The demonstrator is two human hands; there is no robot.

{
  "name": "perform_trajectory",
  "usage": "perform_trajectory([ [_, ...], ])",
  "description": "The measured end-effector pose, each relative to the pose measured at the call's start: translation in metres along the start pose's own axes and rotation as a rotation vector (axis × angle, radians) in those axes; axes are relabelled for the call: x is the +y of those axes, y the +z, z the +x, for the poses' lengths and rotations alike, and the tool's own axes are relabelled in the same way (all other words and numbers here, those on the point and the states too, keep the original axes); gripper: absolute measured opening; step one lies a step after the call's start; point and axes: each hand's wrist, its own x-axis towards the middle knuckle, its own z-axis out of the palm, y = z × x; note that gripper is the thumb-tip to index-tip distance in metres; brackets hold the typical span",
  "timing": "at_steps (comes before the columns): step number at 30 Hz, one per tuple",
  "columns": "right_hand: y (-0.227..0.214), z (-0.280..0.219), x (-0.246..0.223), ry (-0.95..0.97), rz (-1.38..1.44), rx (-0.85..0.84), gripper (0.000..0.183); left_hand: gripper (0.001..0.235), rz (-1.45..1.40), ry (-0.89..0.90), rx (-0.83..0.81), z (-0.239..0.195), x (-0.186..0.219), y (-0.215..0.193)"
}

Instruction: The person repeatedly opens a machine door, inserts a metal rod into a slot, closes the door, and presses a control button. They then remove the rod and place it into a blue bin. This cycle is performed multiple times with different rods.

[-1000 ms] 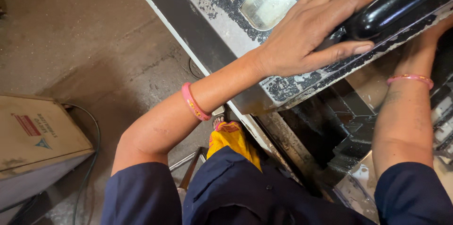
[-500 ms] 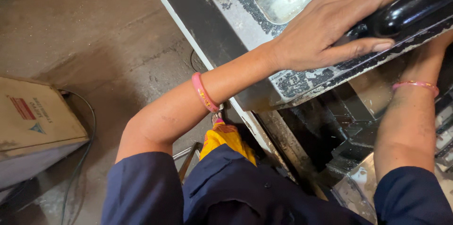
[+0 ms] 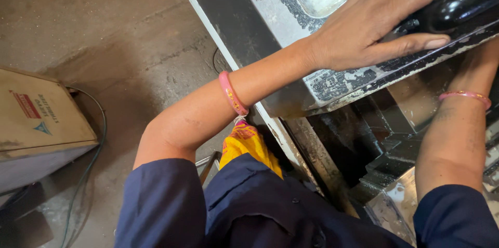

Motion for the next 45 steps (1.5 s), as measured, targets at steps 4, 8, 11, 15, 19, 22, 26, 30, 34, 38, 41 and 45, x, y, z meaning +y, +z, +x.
perform_trajectory([
  [4, -0.003, 0.001, 0.002, -0.012, 0.004, 0.016, 0.101, 0.057, -0.006, 0.005, 0.0, -0.003, -0.001, 0.0],
  [8, -0.01, 0.0, 0.005, -0.032, 0.017, 0.049, 0.101, 0.057, 0.001, 0.02, -0.002, -0.003, -0.001, 0.0],
  [11, 0.0, 0.004, 0.011, -0.069, 0.066, 0.077, 0.101, 0.058, -0.006, -0.007, -0.044, 0.0, 0.001, -0.004],
  [15, -0.005, 0.003, 0.017, -0.146, 0.144, 0.16, 0.101, 0.055, -0.027, 0.006, -0.042, 0.003, 0.009, -0.011],
  [19, -0.033, 0.001, 0.024, -0.243, 0.19, 0.279, 0.101, 0.054, -0.061, -0.017, -0.073, 0.001, 0.013, -0.02],
  [22, -0.044, -0.002, 0.028, -0.309, 0.208, 0.357, 0.101, 0.052, -0.083, -0.039, -0.108, 0.002, 0.015, -0.024],
  [26, -0.036, -0.005, 0.032, -0.307, 0.204, 0.446, 0.1, 0.044, -0.116, -0.04, -0.119, 0.008, 0.02, -0.028],
  [30, -0.019, -0.007, 0.034, -0.28, 0.128, 0.54, 0.096, 0.04, -0.142, -0.088, -0.151, 0.009, 0.022, -0.031],
  [34, -0.01, -0.003, 0.026, -0.367, -0.141, 0.656, 0.098, 0.041, -0.164, -0.069, -0.132, 0.011, 0.023, -0.03],
  [38, -0.006, -0.003, 0.014, -0.114, 0.409, 0.644, 0.11, 0.034, -0.123, -0.104, -0.152, 0.012, 0.025, -0.03],
  [41, 0.001, -0.005, 0.002, -0.174, 0.468, 0.604, 0.117, 0.033, -0.111, -0.121, -0.149, 0.011, 0.026, -0.03],
  [45, 0.006, -0.008, -0.01, -0.113, 0.41, 0.664, 0.12, 0.031, -0.117, -0.153, -0.152, 0.009, 0.027, -0.03],
])
